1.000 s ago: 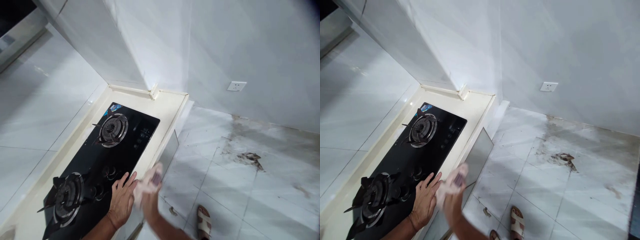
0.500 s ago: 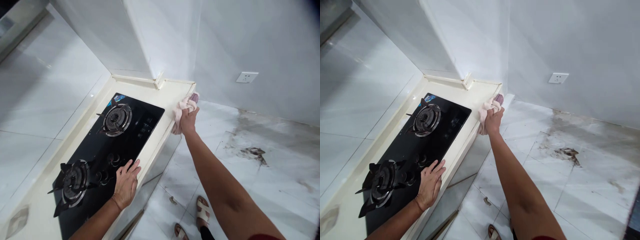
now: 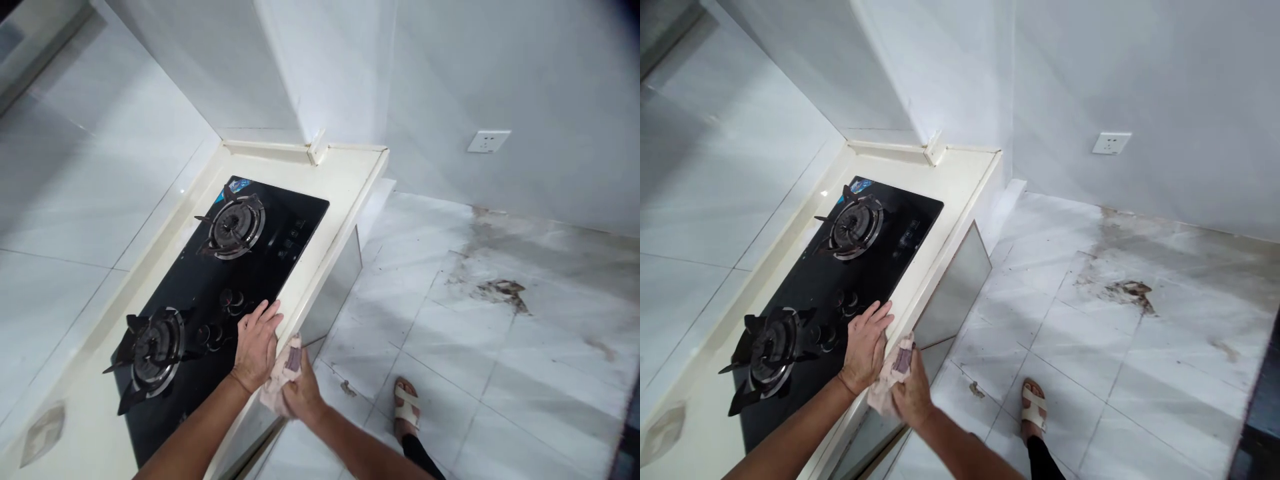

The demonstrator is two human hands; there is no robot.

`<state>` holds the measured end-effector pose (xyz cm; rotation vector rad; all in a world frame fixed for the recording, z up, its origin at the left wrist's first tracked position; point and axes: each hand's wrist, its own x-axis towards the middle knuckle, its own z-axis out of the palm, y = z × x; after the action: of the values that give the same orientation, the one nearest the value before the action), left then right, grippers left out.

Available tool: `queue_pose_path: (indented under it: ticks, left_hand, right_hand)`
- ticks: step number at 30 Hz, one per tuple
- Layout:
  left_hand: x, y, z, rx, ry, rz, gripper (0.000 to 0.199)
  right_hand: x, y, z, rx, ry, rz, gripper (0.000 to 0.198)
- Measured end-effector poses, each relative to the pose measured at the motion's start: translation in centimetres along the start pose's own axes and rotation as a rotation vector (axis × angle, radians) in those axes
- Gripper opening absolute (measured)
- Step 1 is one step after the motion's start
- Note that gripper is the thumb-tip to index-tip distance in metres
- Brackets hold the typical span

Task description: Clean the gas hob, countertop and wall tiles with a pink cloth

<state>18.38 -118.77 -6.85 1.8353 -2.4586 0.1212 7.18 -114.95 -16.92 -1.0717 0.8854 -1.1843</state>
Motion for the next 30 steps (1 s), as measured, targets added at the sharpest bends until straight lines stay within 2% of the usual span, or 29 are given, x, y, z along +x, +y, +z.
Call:
queue_pose_path:
  ticks: [3, 6, 9, 11, 13, 14, 16, 18, 20, 22, 23, 25, 28, 30]
  left_hand:
    - [0.1, 0.1, 0.5, -0.002, 0.048, 0.006, 0.036]
    - [-0.8, 0.5, 0.5, 0.015, 0.067, -0.006, 0.036]
    - [-4.5, 0.3, -0.4, 0.056, 0.063, -0.044, 0.038]
    - [-8.5, -0.3, -1.6, 0.093, 0.020, -0.031, 0.041]
    - [-12.7, -1.1, -2.8, 0.145, -0.045, 0.009, 0.047]
    - [-14.5, -1.4, -3.4, 0.175, -0.072, 0.026, 0.051]
    - [-17.0, -1.9, -4.0, 0.237, -0.099, 0.040, 0.055]
    - [-18.0, -2.0, -4.1, 0.275, -0.115, 0.051, 0.058]
    - [-17.9, -1.9, -3.9, 0.259, -0.137, 0.102, 0.061]
    - [-17.4, -1.6, -3.5, 0.192, -0.159, 0.174, 0.067]
    - [-17.2, -1.5, -3.4, 0.156, -0.163, 0.202, 0.071]
    - [-16.9, -1.3, -3.2, 0.105, -0.163, 0.225, 0.077]
    - [-16.8, -1.0, -3.2, 0.075, -0.183, 0.206, 0.079]
    - [-16.8, -0.9, -3.1, 0.041, -0.203, 0.193, 0.079]
  right_hand:
    - [3.2, 1.4, -2.0, -0.061, 0.092, -0.037, 0.035]
    - [10.0, 1.2, -6.8, -0.140, 0.225, -0.042, 0.036]
    - [16.4, -0.8, -11.0, -0.215, 0.357, -0.028, 0.046]
    - [18.4, -2.1, -12.0, -0.249, 0.408, -0.022, 0.058]
    - [17.5, -2.6, -11.0, -0.290, 0.404, -0.031, 0.065]
    - [15.9, -2.6, -9.7, -0.308, 0.386, -0.036, 0.065]
    - [10.5, -1.9, -6.0, -0.310, 0.332, -0.057, 0.060]
    - [3.6, -0.9, -1.7, -0.244, 0.274, -0.150, 0.061]
    - [-3.0, 0.0, 1.9, -0.190, 0.157, -0.260, 0.059]
    - [-6.8, 0.4, 3.8, -0.172, -0.011, -0.242, 0.055]
    - [-7.3, 0.3, 3.9, -0.174, -0.050, -0.217, 0.054]
    - [-5.1, -0.2, 2.6, -0.193, -0.026, -0.188, 0.055]
    - [3.0, -1.2, -1.5, -0.217, 0.166, -0.200, 0.048]
    - [8.0, -1.5, -3.6, -0.190, 0.344, -0.155, 0.041]
